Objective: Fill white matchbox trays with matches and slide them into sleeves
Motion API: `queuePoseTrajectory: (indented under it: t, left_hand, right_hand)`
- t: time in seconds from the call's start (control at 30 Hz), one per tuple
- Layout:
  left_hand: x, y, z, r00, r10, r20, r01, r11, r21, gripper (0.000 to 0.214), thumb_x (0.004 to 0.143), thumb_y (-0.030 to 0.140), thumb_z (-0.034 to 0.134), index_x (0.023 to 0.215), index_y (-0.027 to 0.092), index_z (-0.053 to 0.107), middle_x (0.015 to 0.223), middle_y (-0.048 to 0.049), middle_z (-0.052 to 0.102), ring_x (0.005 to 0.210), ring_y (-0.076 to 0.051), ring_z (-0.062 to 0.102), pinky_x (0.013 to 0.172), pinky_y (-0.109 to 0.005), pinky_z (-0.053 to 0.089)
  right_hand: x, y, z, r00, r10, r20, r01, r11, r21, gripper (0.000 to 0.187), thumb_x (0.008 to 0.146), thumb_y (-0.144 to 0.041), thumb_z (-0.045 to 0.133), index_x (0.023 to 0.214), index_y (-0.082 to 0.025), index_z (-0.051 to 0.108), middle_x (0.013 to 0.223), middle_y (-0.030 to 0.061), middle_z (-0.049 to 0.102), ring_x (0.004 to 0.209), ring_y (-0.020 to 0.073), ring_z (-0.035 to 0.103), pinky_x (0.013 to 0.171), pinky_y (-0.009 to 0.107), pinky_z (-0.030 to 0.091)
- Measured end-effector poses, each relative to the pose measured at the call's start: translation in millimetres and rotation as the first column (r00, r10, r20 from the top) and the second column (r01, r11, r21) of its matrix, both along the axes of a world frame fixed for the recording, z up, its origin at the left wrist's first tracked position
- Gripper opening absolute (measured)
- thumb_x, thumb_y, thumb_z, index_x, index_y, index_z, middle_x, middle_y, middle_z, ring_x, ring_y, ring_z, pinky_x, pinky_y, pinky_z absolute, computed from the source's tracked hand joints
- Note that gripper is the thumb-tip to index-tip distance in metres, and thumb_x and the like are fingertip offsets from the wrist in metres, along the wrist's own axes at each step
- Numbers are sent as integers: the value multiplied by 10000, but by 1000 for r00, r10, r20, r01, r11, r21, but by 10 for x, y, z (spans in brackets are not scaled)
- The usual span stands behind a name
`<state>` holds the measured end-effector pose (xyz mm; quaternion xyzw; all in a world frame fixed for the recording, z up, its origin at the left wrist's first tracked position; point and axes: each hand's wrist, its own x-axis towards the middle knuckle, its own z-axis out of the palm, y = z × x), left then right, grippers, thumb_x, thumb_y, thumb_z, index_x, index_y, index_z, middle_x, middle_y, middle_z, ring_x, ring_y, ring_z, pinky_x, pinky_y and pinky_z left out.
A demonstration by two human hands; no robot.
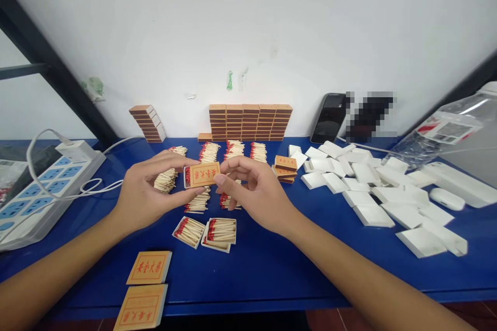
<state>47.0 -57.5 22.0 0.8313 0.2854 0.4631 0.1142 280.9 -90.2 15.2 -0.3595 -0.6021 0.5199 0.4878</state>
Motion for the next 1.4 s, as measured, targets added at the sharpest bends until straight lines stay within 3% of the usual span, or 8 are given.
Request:
queuePoseTrajectory:
  t: [0.33, 0.53, 0.63, 0.73, 0.87, 1.17, 1.4]
  left_hand:
    - [2, 14, -15, 999, -46, -25, 48, 997, 54, 380, 785, 292, 926, 1135, 210, 802, 964, -45, 801, 891, -200, 700, 851, -374, 551]
    - [-6, 35, -43, 998, -20, -53, 22, 999, 36, 454, 766, 378, 935, 1180, 246, 805, 1003, -50, 824, 902, -219, 730, 880, -388, 580]
    - [-21, 38, -37, 997, 42, -70, -43, 999, -16, 485, 754, 441, 931, 1180, 242, 813, 1049, -64, 829, 938, -237, 754, 888, -387, 600]
    - [-36, 27, -11, 995, 51, -86, -58, 995, -77, 565, 720, 501, 937, 1201, 233, 810, 1107, -79, 830, 986, -265, 778, 880, -388, 621]
    - [-40, -7, 57, 992, 51, -114, -66, 989, -132, 564, 709, 535, 935, 1184, 253, 820, 1126, -68, 834, 1019, -288, 789, 900, -401, 633]
    - [-64, -51, 201, 990, 92, -109, -111, 977, -181, 406, 729, 508, 930, 1051, 274, 849, 1010, -7, 852, 919, -255, 812, 795, -325, 642]
    - [-139, -10, 261, 982, 142, -122, -163, 969, -186, 423, 725, 563, 913, 1026, 273, 850, 998, -19, 851, 927, -275, 808, 793, -348, 645]
  right_hand:
    - [3, -26, 55, 996, -5, 92, 6, 1000, -5, 304, 894, -491, 803, 924, -201, 718, 848, 13, 734, 596, 106, 656, 509, 221, 584]
    - [5, -3, 3, 990, -70, 126, 74, 997, -33, 387, 924, -582, 732, 909, -198, 692, 750, 9, 689, 563, 126, 626, 463, 247, 559]
    - [37, 5, -6, 972, -143, 187, 125, 987, 105, 429, 889, -528, 795, 1176, -238, 662, 1091, 74, 741, 789, 181, 707, 508, 265, 575]
    - [77, 1, 24, 903, -180, 389, 51, 946, 320, 539, 871, -456, 837, 1351, -294, 653, 1336, 94, 696, 987, 224, 705, 627, 308, 604]
    - [117, 1, 85, 842, -220, 493, -6, 910, 415, 375, 909, -452, 805, 1244, -292, 747, 1185, 61, 766, 889, 213, 699, 657, 342, 597]
    - [259, -40, 235, 833, -243, 497, 25, 914, 406, 351, 894, -465, 812, 1196, -291, 775, 1134, 52, 773, 830, 199, 683, 631, 320, 587]
    - [379, -22, 331, 810, -299, 504, 83, 910, 405, 371, 874, -497, 821, 1176, -290, 764, 1169, 62, 762, 775, 196, 672, 624, 342, 586]
